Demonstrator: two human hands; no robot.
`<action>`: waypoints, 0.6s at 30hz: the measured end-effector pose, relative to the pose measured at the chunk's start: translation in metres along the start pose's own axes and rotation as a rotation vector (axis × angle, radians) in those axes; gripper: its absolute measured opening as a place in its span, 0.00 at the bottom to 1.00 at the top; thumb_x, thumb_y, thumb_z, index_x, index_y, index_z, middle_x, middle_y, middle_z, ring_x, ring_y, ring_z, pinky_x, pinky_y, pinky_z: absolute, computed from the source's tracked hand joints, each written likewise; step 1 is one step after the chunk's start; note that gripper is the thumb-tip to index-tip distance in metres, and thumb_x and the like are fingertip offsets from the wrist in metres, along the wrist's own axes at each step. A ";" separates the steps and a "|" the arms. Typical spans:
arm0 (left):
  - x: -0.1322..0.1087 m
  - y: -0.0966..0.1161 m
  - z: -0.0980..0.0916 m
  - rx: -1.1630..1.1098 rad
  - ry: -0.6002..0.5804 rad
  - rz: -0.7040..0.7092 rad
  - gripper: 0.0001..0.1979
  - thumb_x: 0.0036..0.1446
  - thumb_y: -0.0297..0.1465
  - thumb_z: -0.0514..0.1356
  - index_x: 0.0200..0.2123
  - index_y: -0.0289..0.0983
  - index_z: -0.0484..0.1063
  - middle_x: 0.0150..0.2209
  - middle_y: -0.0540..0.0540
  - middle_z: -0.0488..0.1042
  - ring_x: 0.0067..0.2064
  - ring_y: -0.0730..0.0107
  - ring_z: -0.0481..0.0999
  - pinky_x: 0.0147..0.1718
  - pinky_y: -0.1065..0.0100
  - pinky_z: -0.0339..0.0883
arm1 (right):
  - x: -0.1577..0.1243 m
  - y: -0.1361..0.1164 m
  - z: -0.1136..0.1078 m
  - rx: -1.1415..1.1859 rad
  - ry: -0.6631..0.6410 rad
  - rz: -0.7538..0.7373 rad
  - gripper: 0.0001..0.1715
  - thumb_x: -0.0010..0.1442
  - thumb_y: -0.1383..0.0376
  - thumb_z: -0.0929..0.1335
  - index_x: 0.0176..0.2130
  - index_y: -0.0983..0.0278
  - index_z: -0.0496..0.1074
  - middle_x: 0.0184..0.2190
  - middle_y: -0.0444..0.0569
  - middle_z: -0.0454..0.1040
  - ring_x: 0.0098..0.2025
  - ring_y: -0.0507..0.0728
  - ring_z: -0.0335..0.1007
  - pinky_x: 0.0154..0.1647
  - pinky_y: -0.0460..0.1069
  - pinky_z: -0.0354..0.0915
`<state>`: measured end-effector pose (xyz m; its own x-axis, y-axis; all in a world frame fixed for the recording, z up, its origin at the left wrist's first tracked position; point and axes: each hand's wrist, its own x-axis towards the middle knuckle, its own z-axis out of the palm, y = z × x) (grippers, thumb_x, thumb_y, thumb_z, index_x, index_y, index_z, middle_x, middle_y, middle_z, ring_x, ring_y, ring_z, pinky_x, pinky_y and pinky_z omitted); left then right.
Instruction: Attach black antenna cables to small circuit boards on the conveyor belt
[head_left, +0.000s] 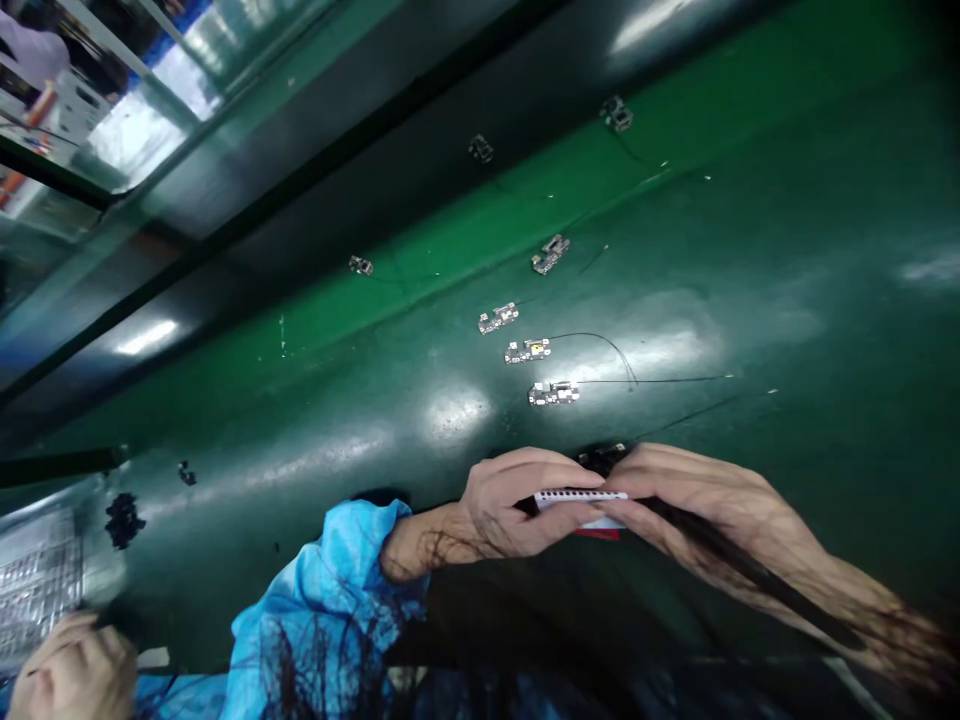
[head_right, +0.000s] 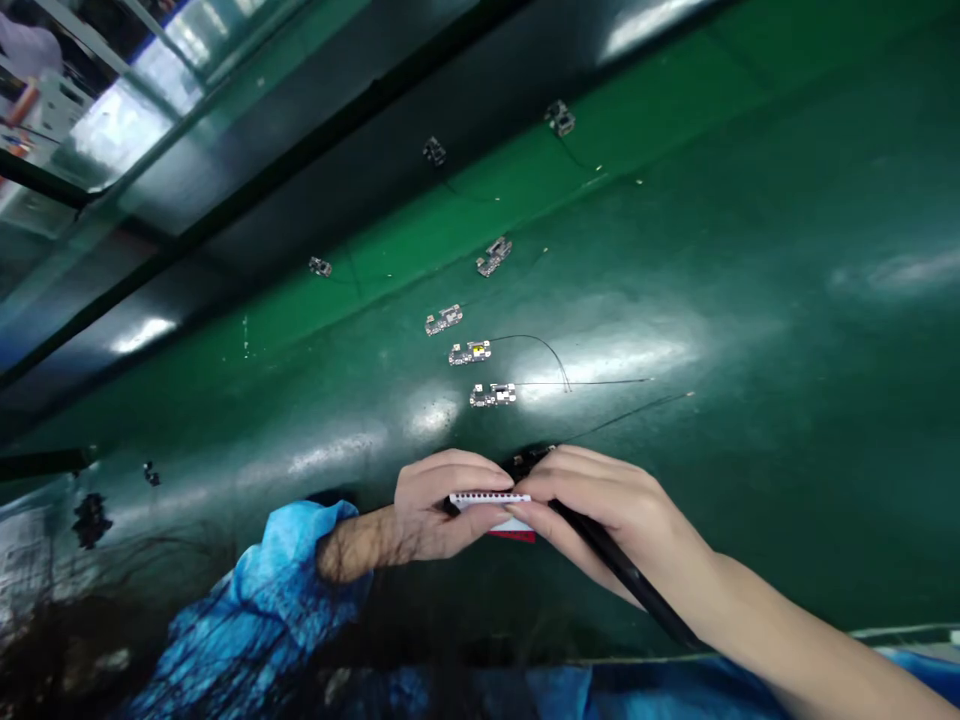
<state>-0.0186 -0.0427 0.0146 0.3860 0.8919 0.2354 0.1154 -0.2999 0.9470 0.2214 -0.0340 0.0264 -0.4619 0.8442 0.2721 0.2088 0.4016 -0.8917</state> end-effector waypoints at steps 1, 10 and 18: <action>0.000 -0.001 -0.001 0.018 -0.020 -0.029 0.08 0.77 0.37 0.71 0.51 0.48 0.93 0.46 0.44 0.96 0.42 0.54 0.97 0.41 0.59 0.94 | 0.000 0.000 0.000 0.006 -0.011 0.002 0.14 0.74 0.72 0.75 0.48 0.50 0.82 0.33 0.40 0.86 0.28 0.56 0.83 0.31 0.49 0.81; 0.004 0.003 -0.006 0.006 -0.103 -0.188 0.12 0.78 0.42 0.68 0.47 0.49 0.95 0.43 0.46 0.96 0.37 0.57 0.96 0.37 0.61 0.93 | 0.000 -0.006 -0.004 0.026 -0.044 0.041 0.15 0.76 0.72 0.73 0.48 0.48 0.79 0.32 0.40 0.86 0.28 0.56 0.84 0.30 0.49 0.81; 0.006 0.007 -0.007 0.047 -0.093 -0.309 0.15 0.76 0.47 0.68 0.41 0.52 0.94 0.38 0.47 0.94 0.36 0.55 0.94 0.38 0.57 0.93 | -0.014 0.003 -0.009 0.033 -0.087 0.126 0.15 0.77 0.65 0.75 0.56 0.43 0.84 0.39 0.43 0.89 0.34 0.60 0.87 0.35 0.52 0.83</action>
<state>-0.0215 -0.0372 0.0242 0.4080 0.9090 -0.0848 0.2818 -0.0370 0.9588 0.2361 -0.0410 0.0230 -0.5070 0.8527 0.1258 0.2418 0.2808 -0.9288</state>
